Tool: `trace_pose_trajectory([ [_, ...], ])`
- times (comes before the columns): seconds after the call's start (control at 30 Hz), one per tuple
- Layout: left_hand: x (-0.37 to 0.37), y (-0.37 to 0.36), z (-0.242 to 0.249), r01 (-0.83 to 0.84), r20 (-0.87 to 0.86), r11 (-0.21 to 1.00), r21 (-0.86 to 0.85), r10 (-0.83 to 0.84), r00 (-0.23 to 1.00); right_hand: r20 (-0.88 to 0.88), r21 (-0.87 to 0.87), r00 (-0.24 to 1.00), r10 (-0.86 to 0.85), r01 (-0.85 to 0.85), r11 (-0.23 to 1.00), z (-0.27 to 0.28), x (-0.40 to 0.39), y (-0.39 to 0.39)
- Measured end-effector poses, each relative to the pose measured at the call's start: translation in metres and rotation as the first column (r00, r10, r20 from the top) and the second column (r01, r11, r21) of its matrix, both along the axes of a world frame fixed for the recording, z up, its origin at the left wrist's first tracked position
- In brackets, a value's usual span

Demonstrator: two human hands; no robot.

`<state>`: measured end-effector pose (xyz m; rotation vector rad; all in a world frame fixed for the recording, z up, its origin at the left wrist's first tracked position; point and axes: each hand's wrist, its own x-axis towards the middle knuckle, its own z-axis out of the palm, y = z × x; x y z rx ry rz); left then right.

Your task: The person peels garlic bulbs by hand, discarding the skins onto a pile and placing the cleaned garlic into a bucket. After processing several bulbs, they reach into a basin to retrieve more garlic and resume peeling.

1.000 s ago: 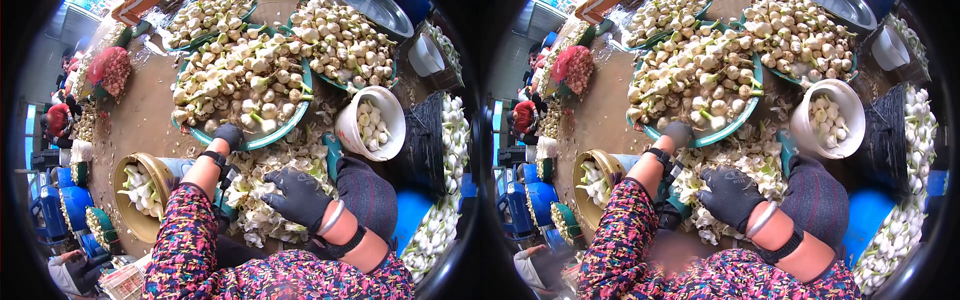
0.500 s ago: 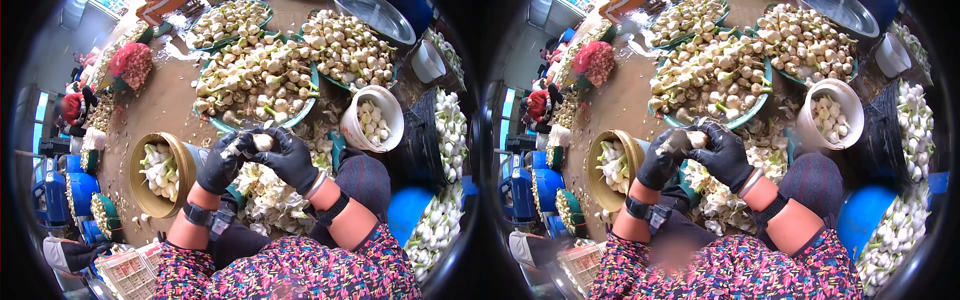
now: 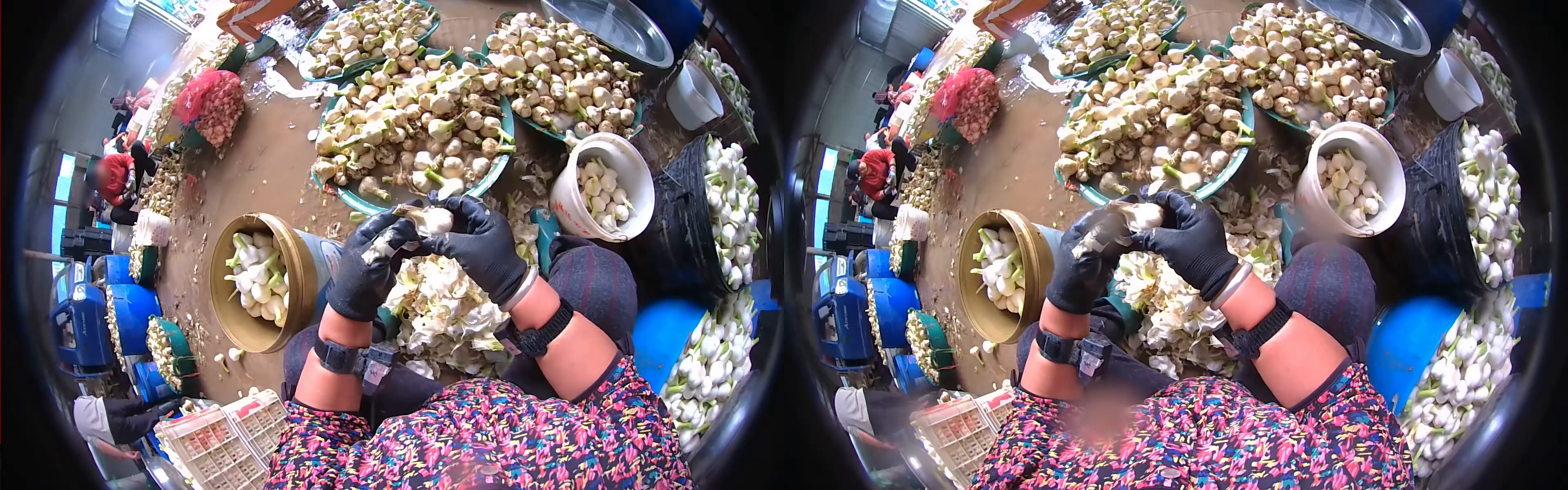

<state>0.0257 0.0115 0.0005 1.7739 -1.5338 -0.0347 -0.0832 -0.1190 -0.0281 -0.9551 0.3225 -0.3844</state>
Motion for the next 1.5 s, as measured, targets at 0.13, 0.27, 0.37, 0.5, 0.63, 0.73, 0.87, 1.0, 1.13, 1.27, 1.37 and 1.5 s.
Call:
trace_pose_trajectory([
  [0.13,-0.001,-0.004,-0.003,0.035,-0.145,0.998,0.042,-0.028,0.989,0.07,-0.382,0.991,-0.112,0.131,0.915,-0.016,0.003,0.005],
  [0.27,-0.011,-0.003,0.0,-0.055,-0.852,0.994,0.097,0.111,0.512,0.031,-0.033,0.999,-0.012,0.013,0.999,-0.01,0.001,0.006],
  [0.37,-0.006,0.004,-0.009,-0.013,-0.937,1.0,0.011,0.014,0.349,-0.16,0.068,0.982,0.1,-0.091,0.994,0.006,-0.005,-0.001],
  [0.5,-0.013,-0.001,0.004,-0.115,-0.761,0.978,0.174,0.207,0.615,0.061,-0.296,0.998,-0.024,0.041,0.954,-0.007,-0.004,0.001],
  [0.63,-0.01,-0.001,0.002,-0.129,-0.45,0.98,0.154,0.186,0.874,-0.122,0.277,0.97,0.209,-0.169,0.946,-0.009,-0.005,-0.007],
  [0.73,-0.012,-0.004,0.0,-0.132,-0.429,0.987,0.089,0.157,0.89,-0.13,0.432,0.934,0.333,-0.249,0.867,-0.005,-0.005,-0.011],
  [0.87,-0.019,-0.007,0.003,-0.152,-0.819,0.984,0.092,0.161,0.55,-0.179,0.225,0.97,0.165,-0.122,0.967,0.003,-0.003,-0.009],
  [1.0,-0.017,-0.005,-0.006,-0.113,-0.884,0.993,0.033,0.082,0.459,-0.173,0.178,0.979,0.105,-0.073,0.981,0.007,-0.001,-0.004],
  [1.13,-0.016,-0.007,-0.011,-0.148,-0.617,0.987,0.057,0.151,0.773,0.054,-0.316,0.992,-0.113,0.124,0.941,0.002,-0.004,0.001],
  [1.27,-0.019,-0.007,-0.003,-0.099,-0.952,0.995,0.007,0.037,0.303,-0.089,0.071,0.995,0.05,-0.043,0.997,0.008,-0.013,-0.004],
  [1.37,-0.02,-0.009,-0.004,-0.073,-0.931,0.996,0.054,0.077,0.357,-0.139,0.424,0.969,0.205,-0.129,0.896,0.003,-0.009,-0.005],
  [1.5,-0.022,-0.012,0.003,-0.104,-0.912,0.993,0.064,0.1,0.398,-0.069,0.573,0.946,0.318,-0.224,0.789,-0.001,-0.009,-0.011],
])
